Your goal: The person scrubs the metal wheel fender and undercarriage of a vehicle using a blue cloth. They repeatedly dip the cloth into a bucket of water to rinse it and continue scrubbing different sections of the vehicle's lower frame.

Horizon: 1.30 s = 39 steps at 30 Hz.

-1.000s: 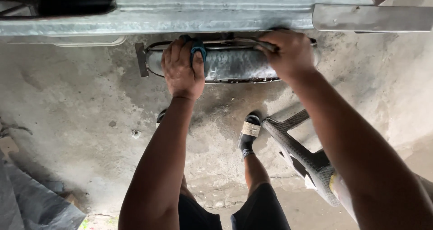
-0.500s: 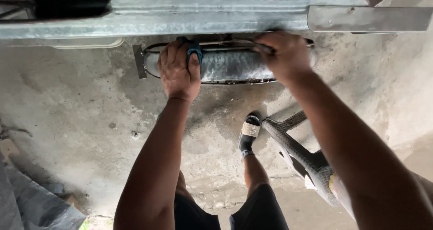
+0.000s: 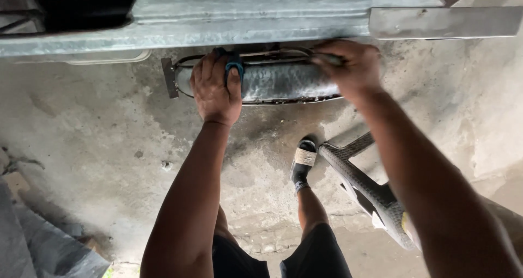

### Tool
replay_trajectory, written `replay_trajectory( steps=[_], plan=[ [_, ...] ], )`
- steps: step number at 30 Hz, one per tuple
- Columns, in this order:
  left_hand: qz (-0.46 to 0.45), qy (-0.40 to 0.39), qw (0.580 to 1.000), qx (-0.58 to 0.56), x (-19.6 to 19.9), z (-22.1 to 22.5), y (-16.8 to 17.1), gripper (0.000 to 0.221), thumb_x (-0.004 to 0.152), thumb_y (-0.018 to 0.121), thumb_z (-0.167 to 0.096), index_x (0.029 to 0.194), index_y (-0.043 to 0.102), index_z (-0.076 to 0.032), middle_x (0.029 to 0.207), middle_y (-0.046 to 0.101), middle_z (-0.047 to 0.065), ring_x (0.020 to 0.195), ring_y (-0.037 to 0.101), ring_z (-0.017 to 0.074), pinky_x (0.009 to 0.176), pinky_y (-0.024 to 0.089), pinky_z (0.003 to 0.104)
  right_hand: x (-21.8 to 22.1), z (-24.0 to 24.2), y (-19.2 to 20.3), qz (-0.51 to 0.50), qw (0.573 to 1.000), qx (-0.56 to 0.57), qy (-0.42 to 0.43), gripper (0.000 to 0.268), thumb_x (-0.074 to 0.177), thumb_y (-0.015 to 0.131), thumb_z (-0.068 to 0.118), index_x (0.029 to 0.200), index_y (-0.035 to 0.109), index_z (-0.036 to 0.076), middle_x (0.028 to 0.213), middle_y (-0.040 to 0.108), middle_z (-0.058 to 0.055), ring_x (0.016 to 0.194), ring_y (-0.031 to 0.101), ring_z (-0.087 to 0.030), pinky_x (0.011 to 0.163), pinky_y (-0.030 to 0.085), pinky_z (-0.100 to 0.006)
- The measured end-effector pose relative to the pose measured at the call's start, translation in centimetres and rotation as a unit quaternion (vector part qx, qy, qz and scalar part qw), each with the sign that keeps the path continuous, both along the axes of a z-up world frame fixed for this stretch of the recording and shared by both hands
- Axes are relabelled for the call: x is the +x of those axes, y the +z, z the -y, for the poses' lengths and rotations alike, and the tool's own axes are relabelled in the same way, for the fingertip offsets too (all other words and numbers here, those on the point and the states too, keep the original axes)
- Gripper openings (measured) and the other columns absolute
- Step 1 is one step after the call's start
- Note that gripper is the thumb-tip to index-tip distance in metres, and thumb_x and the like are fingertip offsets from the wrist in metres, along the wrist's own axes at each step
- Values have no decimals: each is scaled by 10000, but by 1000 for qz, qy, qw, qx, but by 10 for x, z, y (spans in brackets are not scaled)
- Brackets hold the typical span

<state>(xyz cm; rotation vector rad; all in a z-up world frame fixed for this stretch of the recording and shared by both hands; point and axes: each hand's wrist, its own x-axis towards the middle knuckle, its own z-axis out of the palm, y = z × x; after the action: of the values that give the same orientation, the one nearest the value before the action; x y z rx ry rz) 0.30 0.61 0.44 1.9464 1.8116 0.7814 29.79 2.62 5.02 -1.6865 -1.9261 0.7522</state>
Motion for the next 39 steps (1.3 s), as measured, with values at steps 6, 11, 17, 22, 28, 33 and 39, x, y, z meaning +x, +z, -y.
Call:
replay_trajectory(
  steps=[6,11,17,22,28,33,39],
  plan=[
    [9,-14,1000,-9,-3,2,2,424,1050,479,-371,1280,662,-66,1382,606,138,1325,529,386,1132,392,527,-97,-24,15,90,988,-116,39,146,916,808,255,1061,816,241,944,788,-26,717,740,-188,642,605,-356],
    [15,-11,1000,2,-6,1,-5,451,1071,452,-402,1286,667,-68,1384,603,136,1327,532,372,1130,391,525,5,-7,28,23,994,-102,-39,69,1037,766,220,1080,802,181,1016,779,-42,792,722,-112,643,608,-259],
    [-1,-8,1000,-8,-4,1,-7,433,1053,455,-363,1283,668,-64,1362,613,134,1309,538,376,1080,395,526,-24,-8,9,-5,998,-60,-35,126,967,805,265,1058,811,178,974,799,-49,768,737,-103,651,609,-258],
    [27,-46,999,-8,-6,-9,-1,449,1069,443,-377,1297,658,-56,1395,610,148,1309,534,368,1109,407,528,-70,-20,28,10,993,-97,-68,166,930,793,323,1026,807,188,968,796,-28,718,738,-119,634,617,-287],
    [-95,-79,992,0,46,12,18,493,1061,416,-433,1422,544,-124,1445,533,123,1395,460,307,1144,395,523,76,31,-12,37,978,-60,-194,214,970,831,313,1095,802,142,959,783,-51,755,714,-169,651,576,-331],
    [-216,-238,943,-93,171,9,56,616,1019,476,-472,1488,459,-74,1467,448,180,1420,369,390,1117,379,578,147,113,-42,-78,923,-66,-371,258,997,826,302,1082,786,61,927,744,-68,761,665,-161,646,525,-308],
    [-310,-351,883,-29,278,10,25,600,997,532,-328,1497,446,-8,1520,461,199,1414,391,429,1176,342,571,149,163,-8,-274,765,-94,-576,259,943,663,234,1158,721,101,1105,733,-40,895,696,-116,586,599,-259]
  ],
)
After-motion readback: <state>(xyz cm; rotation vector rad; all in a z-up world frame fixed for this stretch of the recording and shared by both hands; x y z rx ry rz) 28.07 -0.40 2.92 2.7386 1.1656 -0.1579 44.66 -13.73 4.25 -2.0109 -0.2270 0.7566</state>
